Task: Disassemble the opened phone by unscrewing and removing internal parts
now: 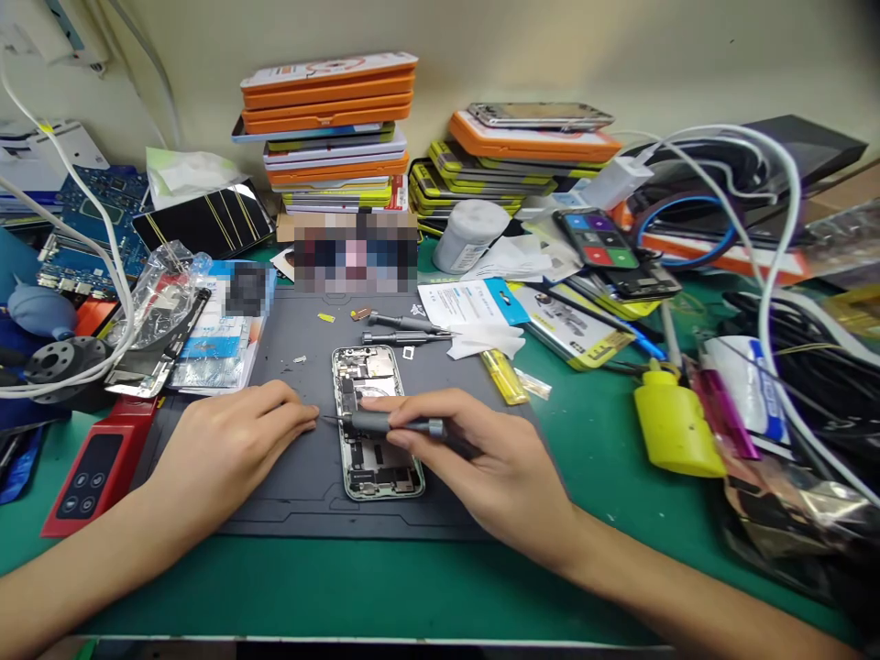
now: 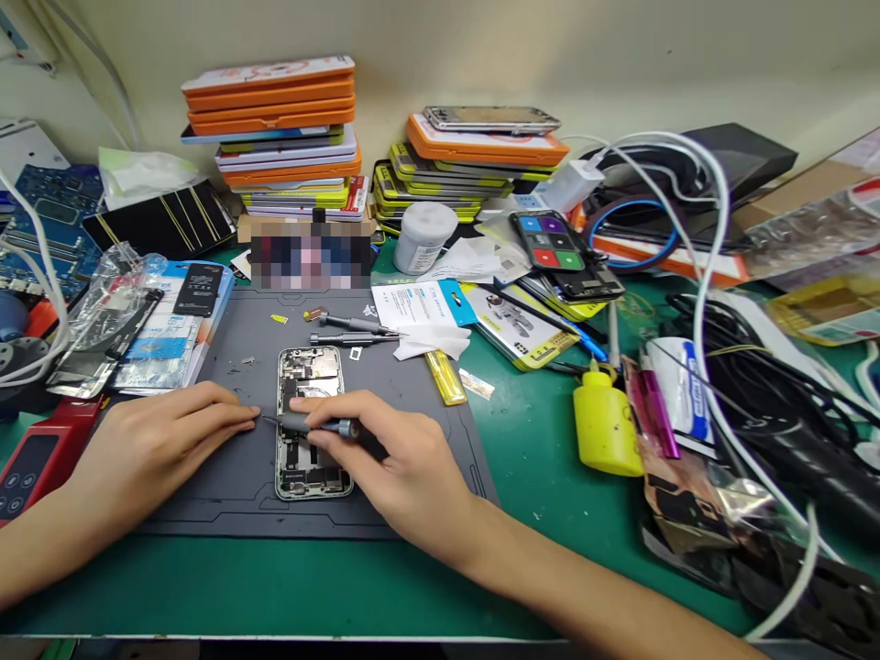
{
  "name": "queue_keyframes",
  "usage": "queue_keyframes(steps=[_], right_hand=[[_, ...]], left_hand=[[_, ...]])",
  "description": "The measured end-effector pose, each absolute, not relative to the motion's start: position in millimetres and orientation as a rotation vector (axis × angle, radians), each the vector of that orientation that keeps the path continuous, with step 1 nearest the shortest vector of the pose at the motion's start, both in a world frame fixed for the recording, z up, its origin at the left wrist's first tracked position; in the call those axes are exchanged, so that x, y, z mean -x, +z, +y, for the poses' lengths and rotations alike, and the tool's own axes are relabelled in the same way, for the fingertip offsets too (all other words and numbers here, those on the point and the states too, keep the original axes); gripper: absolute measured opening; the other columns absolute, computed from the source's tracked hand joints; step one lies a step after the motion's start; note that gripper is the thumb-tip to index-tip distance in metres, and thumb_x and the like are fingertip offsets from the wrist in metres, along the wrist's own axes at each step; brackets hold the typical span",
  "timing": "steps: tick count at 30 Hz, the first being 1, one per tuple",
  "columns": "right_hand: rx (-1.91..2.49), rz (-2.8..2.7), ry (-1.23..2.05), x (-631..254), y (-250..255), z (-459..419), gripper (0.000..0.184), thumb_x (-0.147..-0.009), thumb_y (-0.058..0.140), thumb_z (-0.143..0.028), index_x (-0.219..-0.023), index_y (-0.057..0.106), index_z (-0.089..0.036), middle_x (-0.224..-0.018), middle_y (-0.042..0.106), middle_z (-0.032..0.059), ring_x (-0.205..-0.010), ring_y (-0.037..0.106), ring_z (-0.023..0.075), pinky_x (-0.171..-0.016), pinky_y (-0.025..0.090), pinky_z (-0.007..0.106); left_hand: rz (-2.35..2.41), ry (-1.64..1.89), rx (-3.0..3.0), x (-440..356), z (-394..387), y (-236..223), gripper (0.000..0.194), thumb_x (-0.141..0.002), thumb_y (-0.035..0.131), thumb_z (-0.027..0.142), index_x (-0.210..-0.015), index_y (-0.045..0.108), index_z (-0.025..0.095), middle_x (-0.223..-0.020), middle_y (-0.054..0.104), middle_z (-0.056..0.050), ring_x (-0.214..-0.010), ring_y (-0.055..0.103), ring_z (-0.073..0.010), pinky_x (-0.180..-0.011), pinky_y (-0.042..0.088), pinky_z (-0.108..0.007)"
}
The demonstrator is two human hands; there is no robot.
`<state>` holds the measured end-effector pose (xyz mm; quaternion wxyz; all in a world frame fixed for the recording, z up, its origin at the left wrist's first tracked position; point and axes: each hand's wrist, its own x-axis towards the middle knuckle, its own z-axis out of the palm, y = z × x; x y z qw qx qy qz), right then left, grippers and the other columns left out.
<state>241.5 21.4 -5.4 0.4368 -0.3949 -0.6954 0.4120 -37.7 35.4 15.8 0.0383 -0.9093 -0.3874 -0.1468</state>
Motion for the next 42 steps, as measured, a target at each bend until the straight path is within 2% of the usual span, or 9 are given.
queue_keyframes(steps=[5,8,11,14,16,18,22,35,42], right_hand=[[1.023,-1.422,1.19,-243,-7,28,0.013,-0.103,0.075,-0.028,-0.116,0.071,-0.028,-0.112,0.085,0.0036,-0.097,0.084,0.0198,-0.088,0.072,0.034],[0.982,-1.267,1.312,-246,-10,34,0.027,-0.106,0.07,-0.033,-0.132,0.063,-0.03,-0.109,0.082,0.0031,-0.08,0.081,0.0167,-0.08,0.073,0.035],[0.938,-1.175,1.386,-249,-11,37,0.04,-0.107,0.067,-0.038,-0.144,0.051,-0.033,-0.111,0.078,0.0041,-0.077,0.08,0.0183,-0.074,0.072,0.038],[0.905,-1.18,1.442,-249,-8,35,0.043,-0.107,0.067,-0.041,-0.145,0.05,-0.034,-0.113,0.074,0.0044,-0.075,0.077,0.0179,-0.072,0.071,0.038],[0.896,-1.21,1.472,-248,-6,32,0.046,-0.104,0.071,-0.043,-0.145,0.051,-0.036,-0.111,0.073,0.0034,-0.073,0.074,0.0164,-0.07,0.071,0.036],[0.896,-1.23,1.488,-245,-4,29,0.052,-0.101,0.077,-0.042,-0.145,0.05,-0.037,-0.109,0.072,0.002,-0.07,0.071,0.0152,-0.067,0.07,0.034],[0.872,-1.193,1.526,-242,-5,27,0.053,-0.099,0.079,-0.038,-0.144,0.051,-0.037,-0.105,0.071,0.0011,-0.071,0.068,0.0141,-0.068,0.069,0.032],[0.752,-1.103,1.695,-240,-12,29,0.051,-0.1,0.079,-0.029,-0.143,0.053,-0.035,-0.106,0.073,0.0001,-0.074,0.071,0.0119,-0.074,0.069,0.028],[0.698,-1.037,1.734,-239,-15,29,0.051,-0.101,0.077,-0.022,-0.144,0.053,-0.035,-0.109,0.074,0.0003,-0.078,0.071,0.0104,-0.077,0.067,0.026]], left_hand=[[-1.127,-0.498,2.737,34,34,17,0.032,-0.115,0.05,0.03,-0.11,0.079,0.016,-0.101,0.082,-0.005,-0.078,0.077,-0.0192,-0.064,0.055,-0.029],[-1.091,-0.57,2.737,31,33,18,0.028,-0.113,0.055,0.026,-0.107,0.08,0.014,-0.101,0.083,-0.007,-0.082,0.079,-0.02,-0.071,0.06,-0.029],[-1.178,-0.749,2.883,26,28,21,0.028,-0.113,0.056,0.026,-0.11,0.082,0.017,-0.103,0.084,-0.007,-0.087,0.08,-0.0184,-0.079,0.063,-0.027],[-1.585,-1.019,3.159,18,19,24,0.027,-0.112,0.06,0.03,-0.119,0.085,0.023,-0.1,0.085,-0.004,-0.081,0.079,-0.0151,-0.075,0.064,-0.022],[-2.019,-1.16,3.298,11,12,24,0.024,-0.108,0.065,0.031,-0.114,0.088,0.026,-0.092,0.084,-0.003,-0.061,0.072,-0.011,-0.056,0.058,-0.019],[-2.416,-1.283,3.318,5,7,21,0.022,-0.103,0.069,0.032,-0.109,0.089,0.026,-0.093,0.085,-0.005,-0.053,0.067,-0.0096,-0.046,0.052,-0.017],[-2.79,-1.434,3.227,-1,5,14,0.02,-0.096,0.076,0.034,-0.108,0.09,0.025,-0.094,0.086,-0.008,-0.058,0.07,-0.011,-0.05,0.055,-0.017],[-2.842,-1.417,3.217,-1,6,11,0.018,-0.094,0.078,0.033,-0.102,0.09,0.023,-0.091,0.086,-0.008,-0.065,0.073,-0.0121,-0.052,0.054,-0.014],[-2.79,-1.331,3.263,0,6,13,0.021,-0.099,0.073,0.032,-0.11,0.09,0.025,-0.1,0.086,-0.007,-0.066,0.073,-0.0109,-0.053,0.053,-0.014]])
